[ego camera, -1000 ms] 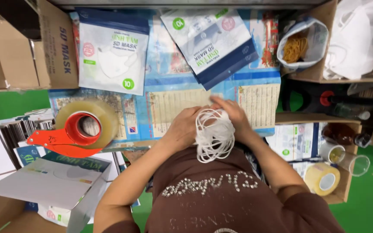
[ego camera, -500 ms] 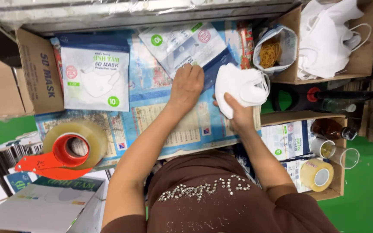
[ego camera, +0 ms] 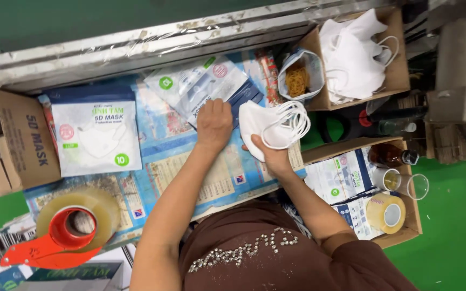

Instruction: Packaging face masks into plastic packets and then sealing them inside cardboard boxes.

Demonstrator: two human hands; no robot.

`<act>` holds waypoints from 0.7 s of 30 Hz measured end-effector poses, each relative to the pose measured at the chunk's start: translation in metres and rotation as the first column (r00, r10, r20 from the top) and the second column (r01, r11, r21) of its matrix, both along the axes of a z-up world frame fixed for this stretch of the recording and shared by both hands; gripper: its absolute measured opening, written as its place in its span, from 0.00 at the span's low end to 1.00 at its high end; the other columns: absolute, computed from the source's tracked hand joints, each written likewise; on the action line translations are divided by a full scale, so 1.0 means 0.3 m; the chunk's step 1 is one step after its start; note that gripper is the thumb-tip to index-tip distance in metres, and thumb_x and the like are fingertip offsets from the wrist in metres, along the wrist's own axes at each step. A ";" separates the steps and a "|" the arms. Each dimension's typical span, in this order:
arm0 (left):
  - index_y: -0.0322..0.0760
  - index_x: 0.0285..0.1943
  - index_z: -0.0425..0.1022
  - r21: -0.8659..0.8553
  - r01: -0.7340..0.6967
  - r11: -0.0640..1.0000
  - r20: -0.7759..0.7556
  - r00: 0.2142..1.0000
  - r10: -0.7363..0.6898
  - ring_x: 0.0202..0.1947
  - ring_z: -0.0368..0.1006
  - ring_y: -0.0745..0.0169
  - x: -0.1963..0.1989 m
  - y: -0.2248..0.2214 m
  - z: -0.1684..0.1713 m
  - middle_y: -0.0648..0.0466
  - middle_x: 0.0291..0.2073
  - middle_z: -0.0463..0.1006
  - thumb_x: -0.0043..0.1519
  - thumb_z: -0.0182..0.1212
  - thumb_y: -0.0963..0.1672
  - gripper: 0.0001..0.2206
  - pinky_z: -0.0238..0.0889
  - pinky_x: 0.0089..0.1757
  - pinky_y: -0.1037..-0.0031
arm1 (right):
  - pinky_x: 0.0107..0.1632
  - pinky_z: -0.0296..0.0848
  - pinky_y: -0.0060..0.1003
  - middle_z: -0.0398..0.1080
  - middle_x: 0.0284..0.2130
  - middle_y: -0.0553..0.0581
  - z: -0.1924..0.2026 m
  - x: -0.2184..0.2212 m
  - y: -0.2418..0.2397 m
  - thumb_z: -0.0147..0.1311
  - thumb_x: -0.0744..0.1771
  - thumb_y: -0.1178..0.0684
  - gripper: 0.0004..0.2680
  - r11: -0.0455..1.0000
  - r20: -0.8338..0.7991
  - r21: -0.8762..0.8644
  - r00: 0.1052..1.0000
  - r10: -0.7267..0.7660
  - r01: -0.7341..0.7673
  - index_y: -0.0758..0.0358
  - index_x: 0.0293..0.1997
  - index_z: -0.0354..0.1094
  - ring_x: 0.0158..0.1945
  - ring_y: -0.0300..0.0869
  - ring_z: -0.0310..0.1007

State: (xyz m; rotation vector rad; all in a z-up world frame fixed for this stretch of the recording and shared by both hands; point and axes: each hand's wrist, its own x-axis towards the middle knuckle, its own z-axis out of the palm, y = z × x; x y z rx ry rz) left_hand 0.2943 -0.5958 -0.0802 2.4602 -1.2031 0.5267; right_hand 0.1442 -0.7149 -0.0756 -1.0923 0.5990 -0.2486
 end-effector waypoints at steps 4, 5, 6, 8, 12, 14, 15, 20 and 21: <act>0.37 0.31 0.68 -0.216 -0.010 0.976 -0.016 1.000 0.006 0.34 0.67 0.51 -0.013 0.054 0.114 0.50 0.30 0.67 0.52 0.58 0.41 0.04 0.63 0.35 0.62 | 0.43 0.83 0.43 0.74 0.46 0.61 0.057 0.033 -0.012 0.59 0.66 0.62 0.16 0.991 0.064 0.135 0.998 0.012 -0.021 0.71 0.60 0.65 0.44 0.47 0.78; 0.36 0.32 0.68 -0.239 -0.004 0.971 -0.006 1.000 0.003 0.34 0.67 0.51 -0.013 0.065 0.131 0.49 0.31 0.67 0.53 0.58 0.40 0.04 0.62 0.35 0.63 | 0.42 0.83 0.43 0.75 0.46 0.60 0.090 0.060 -0.014 0.59 0.65 0.62 0.16 0.978 0.081 0.209 0.997 0.014 -0.031 0.69 0.60 0.65 0.43 0.46 0.79; 0.36 0.32 0.68 -0.235 -0.006 0.972 -0.013 1.000 0.003 0.34 0.67 0.51 -0.029 0.080 0.154 0.49 0.31 0.67 0.53 0.58 0.40 0.04 0.62 0.35 0.63 | 0.42 0.83 0.43 0.75 0.46 0.60 0.099 0.093 0.000 0.59 0.65 0.62 0.16 0.977 0.074 0.213 0.997 0.014 -0.029 0.69 0.60 0.65 0.43 0.46 0.79; 0.33 0.37 0.72 -0.247 0.012 0.969 -0.049 0.998 -0.025 0.34 0.68 0.51 -0.064 0.112 0.194 0.49 0.31 0.69 0.54 0.61 0.38 0.05 0.63 0.35 0.63 | 0.41 0.83 0.41 0.76 0.45 0.60 0.107 0.155 0.033 0.59 0.65 0.62 0.14 0.957 0.089 0.282 0.995 0.048 -0.071 0.68 0.56 0.68 0.42 0.46 0.80; 0.31 0.41 0.74 -0.594 -0.120 0.795 -0.304 0.949 -0.084 0.35 0.71 0.47 -0.061 0.160 0.310 0.48 0.34 0.73 0.59 0.62 0.35 0.05 0.64 0.36 0.63 | 0.37 0.80 0.40 0.76 0.42 0.61 0.114 0.146 0.078 0.60 0.67 0.61 0.10 0.979 0.078 0.140 0.988 0.135 -0.145 0.70 0.53 0.71 0.38 0.46 0.78; 0.30 0.39 0.75 -0.629 -0.443 0.638 -0.606 0.794 -0.046 0.25 0.68 0.48 -0.088 0.200 0.336 0.47 0.30 0.73 0.63 0.66 0.35 0.04 0.63 0.30 0.64 | 0.36 0.79 0.38 0.76 0.40 0.59 0.130 0.118 0.110 0.59 0.66 0.61 0.10 0.984 0.010 0.119 0.991 0.132 -0.133 0.67 0.52 0.72 0.37 0.44 0.77; 0.30 0.39 0.75 -0.630 -0.446 0.636 -0.606 0.795 -0.042 0.25 0.68 0.48 -0.110 0.202 0.331 0.47 0.30 0.73 0.63 0.66 0.35 0.04 0.63 0.30 0.64 | 0.36 0.79 0.38 0.76 0.40 0.59 0.149 0.105 0.121 0.59 0.66 0.61 0.10 0.983 0.011 0.120 0.990 0.137 -0.138 0.67 0.52 0.72 0.37 0.44 0.77; 0.30 0.43 0.73 -0.582 0.019 0.813 -0.264 0.941 -0.211 0.32 0.71 0.44 -0.222 0.210 0.374 0.45 0.33 0.73 0.59 0.66 0.35 0.07 0.65 0.34 0.60 | 0.45 0.73 0.32 0.76 0.44 0.54 0.091 0.004 0.109 0.55 0.66 0.60 0.10 0.935 -0.082 0.354 0.997 0.010 0.020 0.66 0.53 0.72 0.45 0.38 0.75; 0.30 0.43 0.73 -0.576 0.003 0.817 -0.276 0.941 -0.198 0.32 0.71 0.44 -0.245 0.227 0.420 0.45 0.33 0.73 0.59 0.66 0.35 0.07 0.65 0.34 0.60 | 0.45 0.73 0.32 0.76 0.44 0.54 0.096 -0.017 0.110 0.55 0.66 0.60 0.10 0.932 -0.093 0.361 0.995 0.022 0.013 0.66 0.53 0.72 0.45 0.38 0.75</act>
